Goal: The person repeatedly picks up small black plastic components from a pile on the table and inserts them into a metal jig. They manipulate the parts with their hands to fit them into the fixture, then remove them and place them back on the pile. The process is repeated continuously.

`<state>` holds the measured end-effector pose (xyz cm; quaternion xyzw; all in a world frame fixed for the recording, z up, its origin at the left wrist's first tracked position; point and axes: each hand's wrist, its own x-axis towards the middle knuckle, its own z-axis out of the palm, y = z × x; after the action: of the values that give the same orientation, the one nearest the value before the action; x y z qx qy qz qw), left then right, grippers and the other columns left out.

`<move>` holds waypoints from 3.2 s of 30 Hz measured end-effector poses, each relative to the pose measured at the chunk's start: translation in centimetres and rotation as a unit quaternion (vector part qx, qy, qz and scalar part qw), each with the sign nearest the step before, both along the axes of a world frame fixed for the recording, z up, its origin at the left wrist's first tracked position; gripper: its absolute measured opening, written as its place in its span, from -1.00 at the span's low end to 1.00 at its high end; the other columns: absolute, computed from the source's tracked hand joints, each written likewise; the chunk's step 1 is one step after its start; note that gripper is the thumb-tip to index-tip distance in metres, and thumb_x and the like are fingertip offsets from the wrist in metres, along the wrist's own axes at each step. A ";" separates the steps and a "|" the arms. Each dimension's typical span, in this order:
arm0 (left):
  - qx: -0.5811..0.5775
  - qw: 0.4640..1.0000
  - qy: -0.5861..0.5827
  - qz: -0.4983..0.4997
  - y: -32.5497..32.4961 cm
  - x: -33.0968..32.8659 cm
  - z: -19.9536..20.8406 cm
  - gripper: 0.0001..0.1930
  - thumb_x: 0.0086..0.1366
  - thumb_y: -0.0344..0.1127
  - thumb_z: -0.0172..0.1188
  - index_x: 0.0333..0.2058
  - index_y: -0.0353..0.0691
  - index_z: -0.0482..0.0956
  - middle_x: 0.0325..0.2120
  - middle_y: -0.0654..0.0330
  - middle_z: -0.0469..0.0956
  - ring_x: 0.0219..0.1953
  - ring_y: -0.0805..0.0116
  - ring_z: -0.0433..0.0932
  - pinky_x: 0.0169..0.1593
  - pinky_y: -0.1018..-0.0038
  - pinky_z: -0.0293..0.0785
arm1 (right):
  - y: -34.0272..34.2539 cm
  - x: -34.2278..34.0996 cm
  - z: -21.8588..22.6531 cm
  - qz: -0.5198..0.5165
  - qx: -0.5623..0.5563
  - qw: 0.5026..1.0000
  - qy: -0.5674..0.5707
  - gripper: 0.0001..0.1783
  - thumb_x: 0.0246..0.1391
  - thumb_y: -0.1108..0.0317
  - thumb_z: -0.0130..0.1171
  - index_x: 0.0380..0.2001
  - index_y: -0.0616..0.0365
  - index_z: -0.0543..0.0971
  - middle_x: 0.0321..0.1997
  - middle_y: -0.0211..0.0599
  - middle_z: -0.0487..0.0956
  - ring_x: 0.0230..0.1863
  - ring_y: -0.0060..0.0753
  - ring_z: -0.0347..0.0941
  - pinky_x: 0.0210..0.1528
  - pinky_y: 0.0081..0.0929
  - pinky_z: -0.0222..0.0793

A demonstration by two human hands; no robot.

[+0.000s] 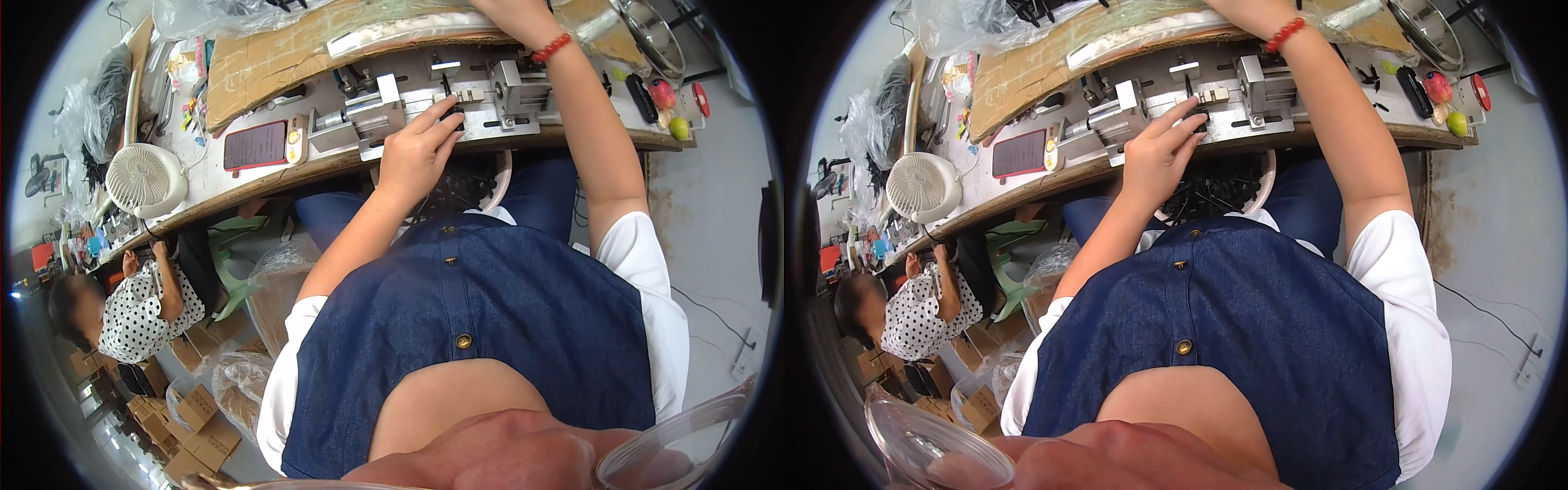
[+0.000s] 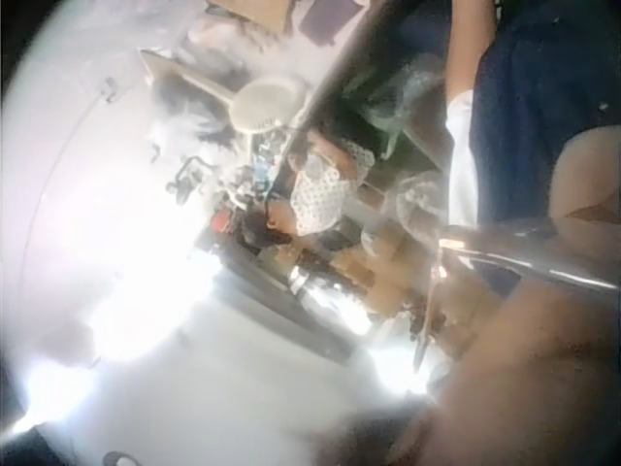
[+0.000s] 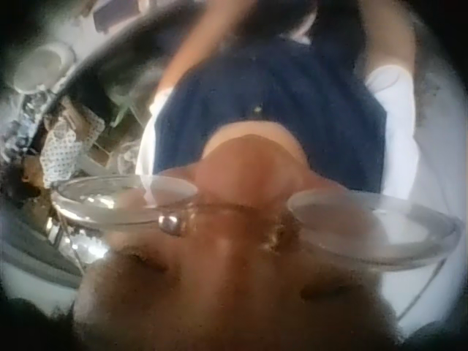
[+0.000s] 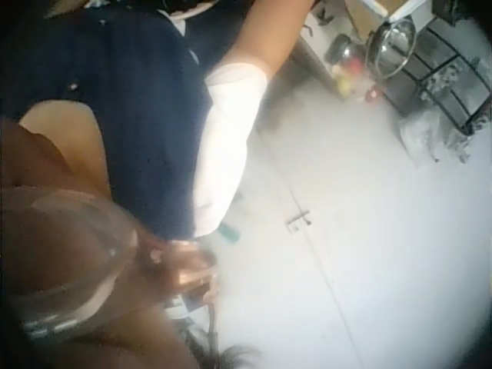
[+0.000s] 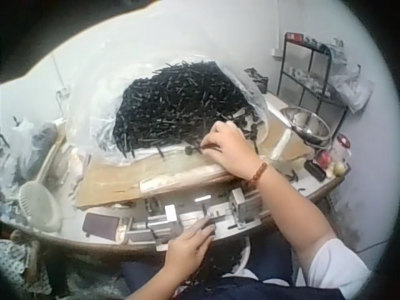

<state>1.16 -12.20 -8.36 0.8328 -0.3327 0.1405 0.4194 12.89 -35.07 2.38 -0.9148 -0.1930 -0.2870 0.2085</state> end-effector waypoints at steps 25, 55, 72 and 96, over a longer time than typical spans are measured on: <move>0.082 0.990 0.058 -0.095 -1.0 16.1 12.8 -0.75 0.26 -0.29 0.35 -0.16 -0.33 0.72 -0.32 -0.02 0.72 -0.30 0.14 0.68 -0.16 0.30 0.59 | 4.5 -15.0 -8.8 0.056 -0.058 0.996 0.045 -0.78 0.10 0.43 0.28 -0.16 0.17 0.61 0.07 -0.33 0.60 0.02 -0.14 0.42 0.13 -0.28 0.44; -0.005 0.999 0.041 -0.010 -0.2 -0.2 0.5 -0.73 0.22 -0.30 0.44 -0.10 -0.16 0.74 0.02 0.16 0.69 -0.25 0.18 0.74 -0.17 0.36 0.69 | 0.9 -7.9 -0.6 0.098 0.527 0.828 0.166 -0.71 0.14 0.43 0.36 -0.09 0.33 0.60 -0.21 -0.30 0.71 -0.19 -0.46 0.63 -0.17 -0.50 0.50; 0.237 0.923 -0.300 -0.046 -2.4 20.1 11.1 -0.77 0.12 -0.42 0.20 -0.25 -0.15 0.75 -0.14 0.20 0.70 0.01 0.08 0.52 0.08 0.25 0.50 | 4.5 -15.1 -8.4 0.072 -0.070 0.994 0.049 -0.73 0.11 0.50 0.27 -0.09 0.16 0.61 0.14 -0.28 0.57 0.06 -0.10 0.41 0.15 -0.23 0.43; -0.309 0.941 0.123 0.064 6.1 13.3 9.7 -0.72 0.25 -0.48 0.34 -0.05 -0.24 0.67 -0.26 0.16 0.72 -0.27 0.39 0.68 -0.19 0.46 0.60 | 0.1 0.9 1.1 0.012 0.126 0.979 0.159 -0.76 0.17 0.36 0.26 -0.15 0.28 0.65 -0.26 -0.08 0.70 -0.24 -0.28 0.64 -0.13 -0.34 0.54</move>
<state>14.46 -6.11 1.37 0.6930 -0.1646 0.1595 0.6835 13.76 -35.00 3.45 -0.9129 -0.1307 -0.1574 0.3533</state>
